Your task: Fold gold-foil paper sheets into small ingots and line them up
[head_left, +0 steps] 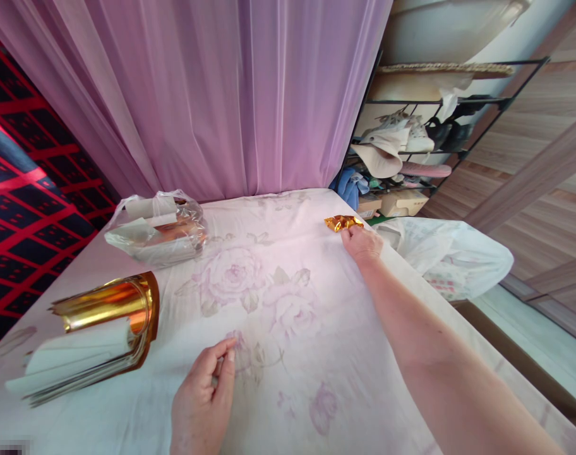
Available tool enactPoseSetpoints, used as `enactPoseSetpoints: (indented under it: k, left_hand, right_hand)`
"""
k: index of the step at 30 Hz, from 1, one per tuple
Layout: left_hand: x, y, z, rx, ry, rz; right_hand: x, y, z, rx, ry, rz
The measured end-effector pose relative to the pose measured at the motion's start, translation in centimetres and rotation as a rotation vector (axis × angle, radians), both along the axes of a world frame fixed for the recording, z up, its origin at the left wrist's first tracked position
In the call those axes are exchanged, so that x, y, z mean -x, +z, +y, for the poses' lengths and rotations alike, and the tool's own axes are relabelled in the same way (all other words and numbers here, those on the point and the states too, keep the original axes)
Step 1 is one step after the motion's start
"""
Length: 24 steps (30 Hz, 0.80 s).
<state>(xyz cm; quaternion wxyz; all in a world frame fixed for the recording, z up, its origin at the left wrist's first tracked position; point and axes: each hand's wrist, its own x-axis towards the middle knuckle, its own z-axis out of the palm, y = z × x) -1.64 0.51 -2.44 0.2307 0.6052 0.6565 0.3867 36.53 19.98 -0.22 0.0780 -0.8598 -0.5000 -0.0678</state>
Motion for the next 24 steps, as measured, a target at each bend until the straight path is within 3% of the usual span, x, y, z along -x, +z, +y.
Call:
enactPoseSetpoints:
  k: [24]
  left_hand:
    - [0.2,-0.2,-0.1,-0.051,-0.017,0.022]
  right_hand:
    - [1.8,-0.1,1.3,0.012,-0.024,0.057]
